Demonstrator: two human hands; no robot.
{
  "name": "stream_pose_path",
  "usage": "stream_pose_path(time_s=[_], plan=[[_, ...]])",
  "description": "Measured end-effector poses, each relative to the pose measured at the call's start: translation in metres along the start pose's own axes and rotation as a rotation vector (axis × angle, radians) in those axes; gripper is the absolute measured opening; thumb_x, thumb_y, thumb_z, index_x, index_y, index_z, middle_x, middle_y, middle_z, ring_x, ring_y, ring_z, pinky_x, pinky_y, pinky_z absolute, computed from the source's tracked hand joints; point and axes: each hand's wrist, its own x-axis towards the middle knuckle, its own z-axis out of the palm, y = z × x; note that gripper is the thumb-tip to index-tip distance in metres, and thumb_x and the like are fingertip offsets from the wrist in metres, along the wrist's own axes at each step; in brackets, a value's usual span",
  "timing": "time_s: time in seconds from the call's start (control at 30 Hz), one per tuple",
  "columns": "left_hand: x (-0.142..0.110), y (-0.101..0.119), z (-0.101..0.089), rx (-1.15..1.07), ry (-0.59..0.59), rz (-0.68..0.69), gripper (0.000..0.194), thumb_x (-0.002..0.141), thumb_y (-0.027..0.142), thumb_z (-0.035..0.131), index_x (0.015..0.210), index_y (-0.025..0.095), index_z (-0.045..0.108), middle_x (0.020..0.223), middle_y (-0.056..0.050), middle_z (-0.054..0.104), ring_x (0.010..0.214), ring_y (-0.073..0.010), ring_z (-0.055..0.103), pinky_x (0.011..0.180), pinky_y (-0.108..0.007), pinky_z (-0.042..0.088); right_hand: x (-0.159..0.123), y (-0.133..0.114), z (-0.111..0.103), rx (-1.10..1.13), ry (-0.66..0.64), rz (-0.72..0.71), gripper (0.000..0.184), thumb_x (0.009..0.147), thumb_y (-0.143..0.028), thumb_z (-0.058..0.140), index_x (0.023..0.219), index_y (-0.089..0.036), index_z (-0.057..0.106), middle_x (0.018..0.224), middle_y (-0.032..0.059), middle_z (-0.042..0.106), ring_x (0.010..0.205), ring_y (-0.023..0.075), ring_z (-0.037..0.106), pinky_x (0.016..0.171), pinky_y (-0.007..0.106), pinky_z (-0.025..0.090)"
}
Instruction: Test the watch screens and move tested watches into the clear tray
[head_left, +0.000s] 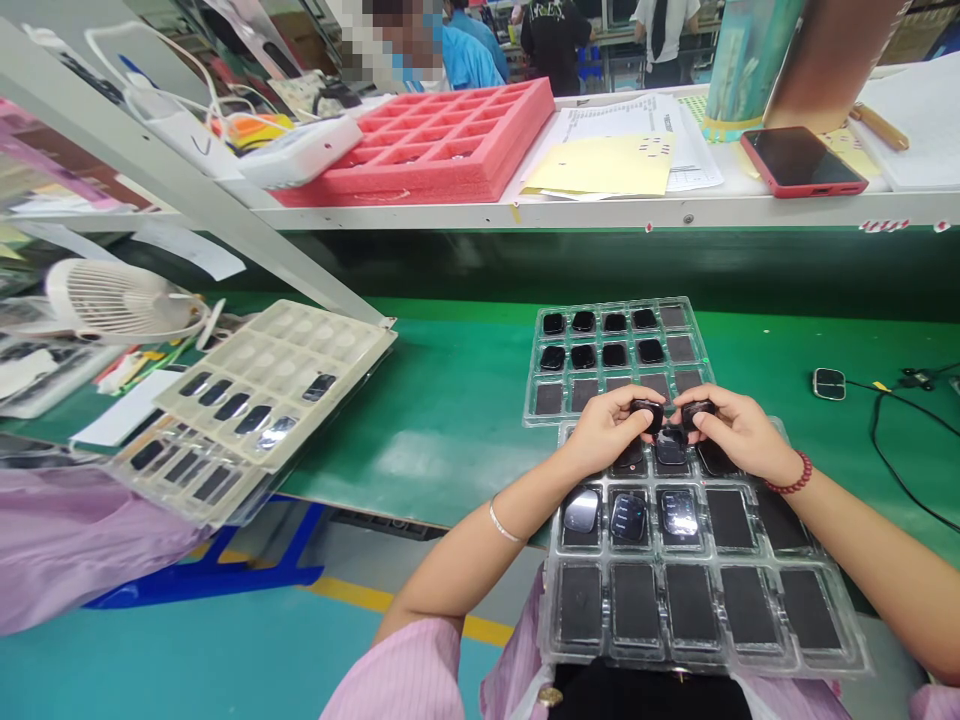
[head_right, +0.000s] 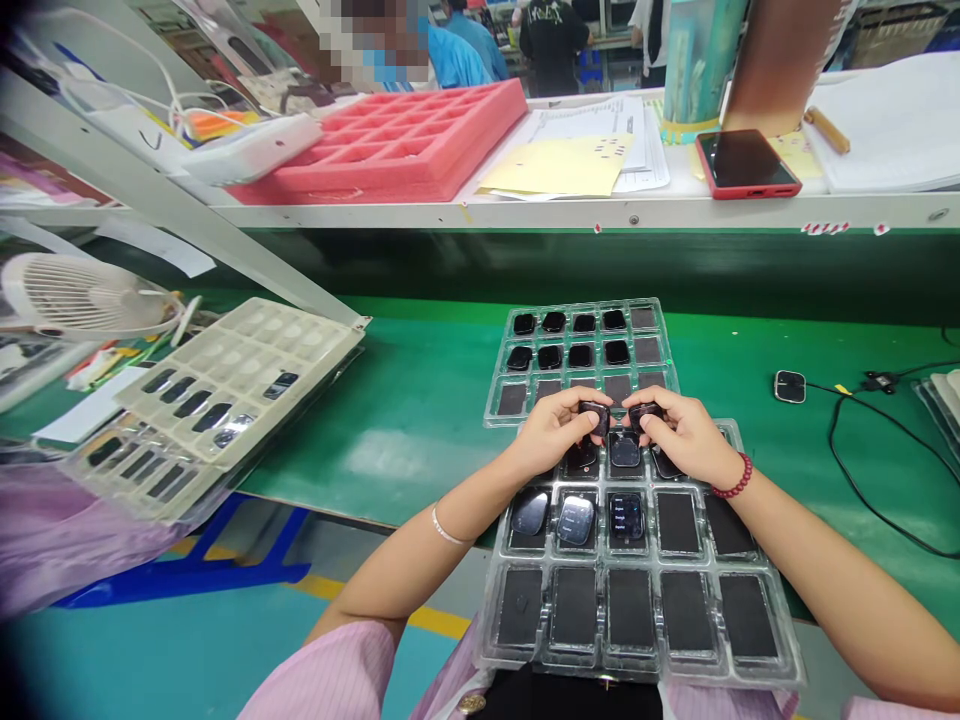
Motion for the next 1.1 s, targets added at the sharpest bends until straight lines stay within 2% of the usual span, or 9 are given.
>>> stream_pose_path(time_s=[0.17, 0.3, 0.37, 0.5, 0.67, 0.87, 1.0, 1.1], plan=[[0.0004, -0.0037, -0.0002, 0.015, -0.012, 0.046, 0.041, 0.077, 0.014, 0.061, 0.118, 0.017, 0.06, 0.107, -0.008, 0.069, 0.087, -0.0174, 0.069, 0.081, -0.031, 0.055, 0.0007, -0.0019, 0.0008, -0.043, 0.033, -0.027, 0.026, 0.084, -0.019, 0.059, 0.11, -0.022, 0.06, 0.096, 0.0056, 0.071, 0.075, 0.0193, 0.069, 0.07, 0.035, 0.058], [0.0006, -0.0061, -0.0016, 0.054, -0.003, 0.004, 0.042, 0.081, 0.014, 0.055, 0.123, 0.018, 0.058, 0.098, -0.007, 0.07, 0.079, -0.0168, 0.07, 0.067, -0.026, 0.053, 0.0007, -0.0042, 0.0017, -0.091, 0.042, -0.036, 0.026, 0.083, -0.017, 0.058, 0.108, -0.022, 0.06, 0.094, 0.0056, 0.072, 0.074, 0.0199, 0.069, 0.068, 0.034, 0.057], [0.0004, -0.0057, -0.0018, 0.047, 0.001, 0.0, 0.042, 0.081, 0.014, 0.054, 0.123, 0.018, 0.058, 0.101, -0.008, 0.07, 0.079, -0.0169, 0.07, 0.065, -0.025, 0.053, 0.0003, -0.005, 0.0017, -0.097, 0.036, -0.047, 0.026, 0.082, -0.017, 0.058, 0.108, -0.021, 0.06, 0.094, 0.006, 0.072, 0.079, 0.0209, 0.069, 0.069, 0.034, 0.057], [0.0005, -0.0033, -0.0006, 0.013, -0.008, -0.002, 0.043, 0.08, 0.013, 0.054, 0.122, 0.018, 0.059, 0.109, -0.009, 0.069, 0.08, -0.0164, 0.07, 0.07, -0.028, 0.055, -0.0004, -0.006, 0.0014, -0.105, 0.025, -0.07, 0.026, 0.081, -0.015, 0.057, 0.106, -0.021, 0.059, 0.091, 0.0056, 0.072, 0.081, 0.0209, 0.069, 0.069, 0.032, 0.056], [0.0012, -0.0014, 0.0013, -0.043, -0.006, 0.01, 0.05, 0.072, 0.008, 0.055, 0.121, 0.018, 0.059, 0.122, -0.009, 0.065, 0.097, -0.0191, 0.066, 0.084, -0.034, 0.056, -0.0007, -0.0052, 0.0009, -0.092, -0.011, -0.092, 0.032, 0.079, -0.013, 0.058, 0.11, -0.021, 0.058, 0.095, 0.0061, 0.071, 0.084, 0.021, 0.069, 0.069, 0.031, 0.055], [0.0003, -0.001, -0.0004, -0.02, -0.024, -0.037, 0.06, 0.072, 0.008, 0.061, 0.13, 0.019, 0.052, 0.111, -0.009, 0.067, 0.099, -0.0197, 0.066, 0.092, -0.037, 0.051, -0.0002, -0.0023, 0.001, -0.049, -0.003, -0.061, 0.034, 0.077, -0.012, 0.057, 0.11, -0.021, 0.058, 0.097, 0.0063, 0.071, 0.086, 0.0215, 0.068, 0.072, 0.033, 0.055], [0.0055, -0.0072, -0.0002, -0.104, -0.037, -0.049, 0.064, 0.069, 0.008, 0.07, 0.128, 0.019, 0.05, 0.108, -0.008, 0.068, 0.099, -0.0179, 0.065, 0.085, -0.029, 0.051, 0.0013, -0.0011, 0.0008, -0.012, 0.002, -0.032, 0.033, 0.077, -0.013, 0.056, 0.109, -0.021, 0.057, 0.096, 0.0058, 0.07, 0.082, 0.02, 0.067, 0.072, 0.033, 0.055], [0.0062, -0.0035, -0.0017, -0.279, -0.077, -0.079, 0.068, 0.065, 0.015, 0.079, 0.127, 0.02, 0.05, 0.099, -0.005, 0.068, 0.073, -0.0114, 0.067, 0.064, -0.02, 0.049, 0.0006, -0.0022, 0.0011, 0.004, 0.01, -0.049, 0.031, 0.077, -0.016, 0.058, 0.108, -0.021, 0.058, 0.093, 0.005, 0.068, 0.075, 0.0185, 0.066, 0.068, 0.032, 0.055]])
